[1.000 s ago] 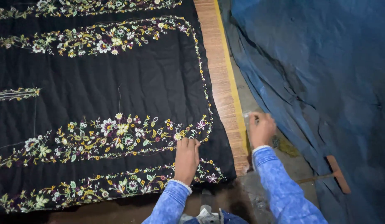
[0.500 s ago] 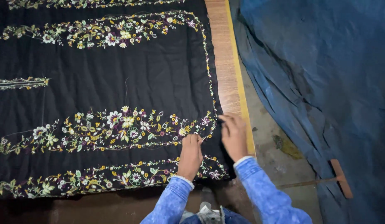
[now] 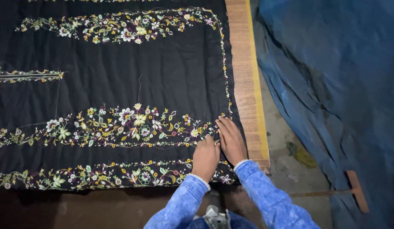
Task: Smoothing out a large piece of embroidered fabric on a table and marking it with tailor's chalk
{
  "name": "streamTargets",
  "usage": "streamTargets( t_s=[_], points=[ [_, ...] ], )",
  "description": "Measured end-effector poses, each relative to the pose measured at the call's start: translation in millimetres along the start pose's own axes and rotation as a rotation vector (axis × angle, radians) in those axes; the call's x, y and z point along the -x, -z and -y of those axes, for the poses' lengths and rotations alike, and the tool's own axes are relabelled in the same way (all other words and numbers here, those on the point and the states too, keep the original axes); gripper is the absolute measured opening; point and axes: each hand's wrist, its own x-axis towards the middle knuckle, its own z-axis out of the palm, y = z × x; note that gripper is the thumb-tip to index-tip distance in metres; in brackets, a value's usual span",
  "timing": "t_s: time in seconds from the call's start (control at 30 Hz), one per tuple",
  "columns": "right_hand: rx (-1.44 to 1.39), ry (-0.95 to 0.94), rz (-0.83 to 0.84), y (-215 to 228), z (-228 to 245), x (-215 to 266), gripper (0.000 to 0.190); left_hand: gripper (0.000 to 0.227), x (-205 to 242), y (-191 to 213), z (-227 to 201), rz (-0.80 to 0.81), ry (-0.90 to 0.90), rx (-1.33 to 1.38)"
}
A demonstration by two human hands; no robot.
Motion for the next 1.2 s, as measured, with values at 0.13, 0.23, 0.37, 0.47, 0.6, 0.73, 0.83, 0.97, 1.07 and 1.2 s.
streamTargets(
  t_s=[0.13, 0.23, 0.37, 0.47, 0.6, 0.73, 0.83, 0.97, 1.07, 1.2],
  points=[
    [0.049, -0.006, -0.007, 1, 2, 2, 0.037, 0.026, 0, -8, -3, 0.040, 0.029, -0.097],
    [0.026, -0.019, 0.015, -2, 0, 0, 0.038, 0.027, -6, 0, -2, 0.027, -0.085, 0.044],
    [0.165, -0.003, 0.062, -5, 0, 1, 0.042, 0.027, -1, 4, 3, -0.182, -0.015, 0.332],
    [0.251, 0.017, 0.069, -8, 0, 2, 0.045, 0.030, 7, 11, 5, -0.227, -0.002, 0.388],
    [0.372, 0.038, 0.013, -3, 0, -2, 0.045, 0.027, 28, 2, 28, -0.279, -0.008, 0.454],
    [0.292, -0.006, 0.063, 12, 8, -1, 0.047, 0.024, 38, 57, 66, -0.114, 0.163, 0.436],
    [0.259, -0.009, 0.066, 7, 8, -7, 0.047, 0.037, 26, 82, 79, -0.065, 0.279, 0.491],
    [0.310, 0.021, -0.011, 6, 7, 1, 0.044, 0.029, 37, 53, 82, -0.132, 0.115, -0.094],
    [0.300, 0.019, -0.001, 7, 8, 1, 0.044, 0.034, 29, 55, 75, -0.112, 0.090, 0.000],
    [0.308, 0.007, 0.008, 4, 6, 2, 0.043, 0.041, 13, 55, 82, -0.136, 0.165, 0.355]
  ],
)
